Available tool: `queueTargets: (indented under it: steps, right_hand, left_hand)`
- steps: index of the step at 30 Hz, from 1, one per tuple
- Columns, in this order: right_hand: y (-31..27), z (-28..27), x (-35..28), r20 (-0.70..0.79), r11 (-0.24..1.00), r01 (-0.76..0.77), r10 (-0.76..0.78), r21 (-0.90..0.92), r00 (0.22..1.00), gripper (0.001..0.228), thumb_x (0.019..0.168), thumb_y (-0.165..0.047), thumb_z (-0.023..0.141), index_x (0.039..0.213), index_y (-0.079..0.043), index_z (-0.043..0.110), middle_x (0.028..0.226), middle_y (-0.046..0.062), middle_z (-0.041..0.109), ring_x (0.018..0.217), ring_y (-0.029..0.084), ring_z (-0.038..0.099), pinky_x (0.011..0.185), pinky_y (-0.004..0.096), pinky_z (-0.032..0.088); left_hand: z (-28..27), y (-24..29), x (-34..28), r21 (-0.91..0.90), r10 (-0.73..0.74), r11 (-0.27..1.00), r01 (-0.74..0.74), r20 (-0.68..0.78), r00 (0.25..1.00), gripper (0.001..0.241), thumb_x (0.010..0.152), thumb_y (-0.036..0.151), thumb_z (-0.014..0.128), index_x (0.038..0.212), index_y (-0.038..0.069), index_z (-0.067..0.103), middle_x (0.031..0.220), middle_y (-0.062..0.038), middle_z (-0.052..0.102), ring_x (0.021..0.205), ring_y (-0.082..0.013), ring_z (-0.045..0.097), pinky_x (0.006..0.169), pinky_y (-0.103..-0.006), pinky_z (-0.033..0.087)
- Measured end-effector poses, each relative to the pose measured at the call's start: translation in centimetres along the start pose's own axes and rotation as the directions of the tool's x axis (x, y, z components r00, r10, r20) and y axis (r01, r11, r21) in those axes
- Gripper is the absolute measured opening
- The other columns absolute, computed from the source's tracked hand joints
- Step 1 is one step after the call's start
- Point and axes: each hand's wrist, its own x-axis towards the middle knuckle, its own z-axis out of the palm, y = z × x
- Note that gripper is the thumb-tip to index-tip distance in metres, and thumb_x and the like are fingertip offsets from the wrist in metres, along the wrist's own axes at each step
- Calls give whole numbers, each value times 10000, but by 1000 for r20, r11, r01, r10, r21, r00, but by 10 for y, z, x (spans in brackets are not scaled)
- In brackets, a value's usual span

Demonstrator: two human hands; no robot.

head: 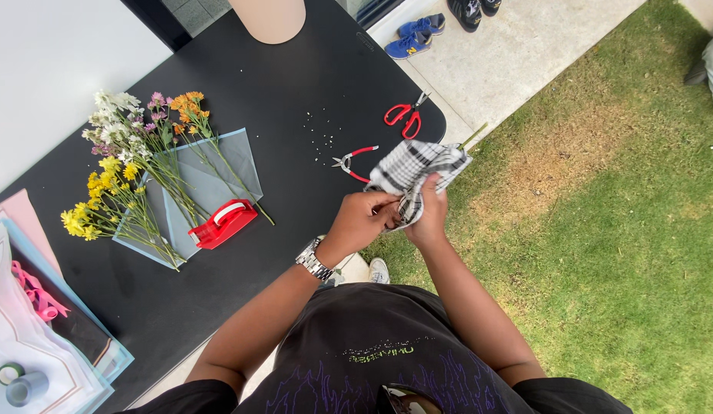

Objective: The person selects flowers from a bucket, trims the stems using shears, and wipes a stem with a cloth.

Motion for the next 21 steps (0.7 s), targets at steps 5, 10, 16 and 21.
queueTargets:
  steps: [5,10,16,21]
  right_hand:
    - [-7,-3,-3,223,849,-306,229,431,948,729,1000,-766,555,1209,-88,721,1027,209,795,840,411,768,727,542,620]
    - [24,-25,7,399,952,-216,116,215,909,572,1067,-666,476,1292,-173,658,1182,175,843,1074,354,818,1090,601,636]
    - [-6,11,-8,174,976,-28,-10,216,985,224,1133,-230,640,1336,-136,645,1111,185,841,888,320,857,842,479,759]
    - [-12,4,-1,222,873,-233,149,429,964,538,1044,-620,648,1391,-211,606,1238,141,812,998,347,831,952,514,731]
  left_hand:
    - [-5,31,-7,-164,17,986,-39,-133,991,180,1073,85,728,1219,-4,787,902,-196,853,669,-198,804,606,-293,681]
    - [-2,17,2,-146,10,989,-40,-201,979,131,1005,79,839,1116,10,828,928,-199,856,694,-208,818,587,-285,690]
    - [5,5,7,79,179,982,-169,-142,974,178,1036,-19,732,1186,-14,828,939,-233,828,773,-344,828,533,-370,690]
    - [8,3,6,-50,214,972,-231,-233,949,151,1050,21,783,1187,15,845,939,-179,835,762,-228,830,603,-313,703]
